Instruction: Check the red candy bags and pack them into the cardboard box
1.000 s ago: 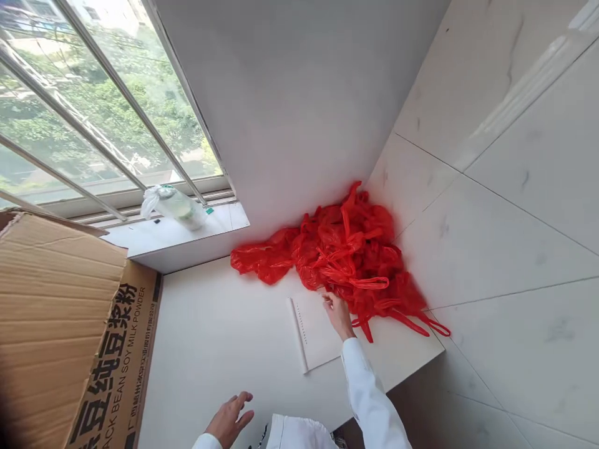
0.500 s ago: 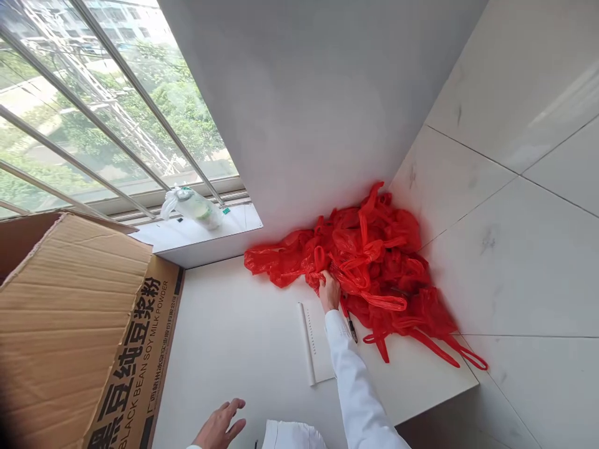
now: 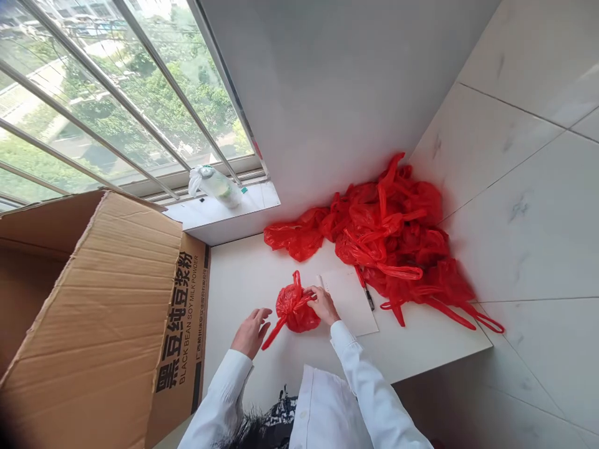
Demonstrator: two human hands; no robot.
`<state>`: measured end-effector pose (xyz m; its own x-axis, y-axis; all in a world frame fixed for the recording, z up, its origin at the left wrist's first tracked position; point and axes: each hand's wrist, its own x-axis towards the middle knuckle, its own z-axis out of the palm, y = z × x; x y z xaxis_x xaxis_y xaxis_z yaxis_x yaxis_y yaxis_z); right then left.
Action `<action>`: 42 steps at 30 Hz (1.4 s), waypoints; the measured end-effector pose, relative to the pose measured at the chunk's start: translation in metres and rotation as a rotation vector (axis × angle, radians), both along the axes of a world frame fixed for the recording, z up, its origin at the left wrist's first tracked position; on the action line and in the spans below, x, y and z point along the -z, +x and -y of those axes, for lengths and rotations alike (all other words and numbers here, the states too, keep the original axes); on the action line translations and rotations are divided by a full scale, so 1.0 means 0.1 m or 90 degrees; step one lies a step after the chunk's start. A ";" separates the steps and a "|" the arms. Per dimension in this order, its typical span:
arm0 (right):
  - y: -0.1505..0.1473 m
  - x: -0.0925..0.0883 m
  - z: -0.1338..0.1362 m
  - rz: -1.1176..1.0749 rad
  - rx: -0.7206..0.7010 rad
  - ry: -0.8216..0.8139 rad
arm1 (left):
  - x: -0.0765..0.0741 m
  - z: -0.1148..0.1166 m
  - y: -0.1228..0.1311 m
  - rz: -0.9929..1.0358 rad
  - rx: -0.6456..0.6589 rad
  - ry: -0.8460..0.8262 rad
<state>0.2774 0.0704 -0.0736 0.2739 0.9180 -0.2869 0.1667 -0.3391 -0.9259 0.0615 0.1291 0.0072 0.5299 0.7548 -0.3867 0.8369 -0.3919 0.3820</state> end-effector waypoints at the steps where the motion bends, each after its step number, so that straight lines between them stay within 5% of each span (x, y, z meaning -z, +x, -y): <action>1: -0.07 0.01 0.06 0.070 0.033 -0.014 | 0.04 0.00 -0.02 -0.017 0.027 -0.005; 3: -0.17 -0.02 0.18 0.197 0.071 -0.011 | 0.13 0.00 -0.04 -0.025 0.064 -0.004; 7: -0.40 -0.12 0.36 0.371 -0.015 0.039 | 0.32 -0.08 0.12 0.013 0.103 0.024; 11: -0.67 -0.02 0.35 0.500 -0.015 -0.013 | 0.53 -0.18 0.37 0.059 0.141 0.026; 15: -0.78 0.07 0.30 0.551 -0.002 -0.052 | 0.66 -0.21 0.33 0.068 0.106 0.006; 21: -0.74 -0.12 0.39 0.546 0.022 0.012 | 0.56 -0.02 -0.04 0.138 -0.006 0.026; 28: -0.82 -0.26 0.30 0.507 0.025 0.000 | 0.46 0.02 -0.19 0.252 -0.068 0.036; 35: -0.90 -0.17 0.22 0.510 -0.182 -0.010 | 0.53 -0.01 -0.12 0.266 -0.026 -0.015; 42: -0.75 -0.12 0.24 0.379 -0.016 0.037 | 0.54 -0.10 -0.28 0.255 -0.092 -0.010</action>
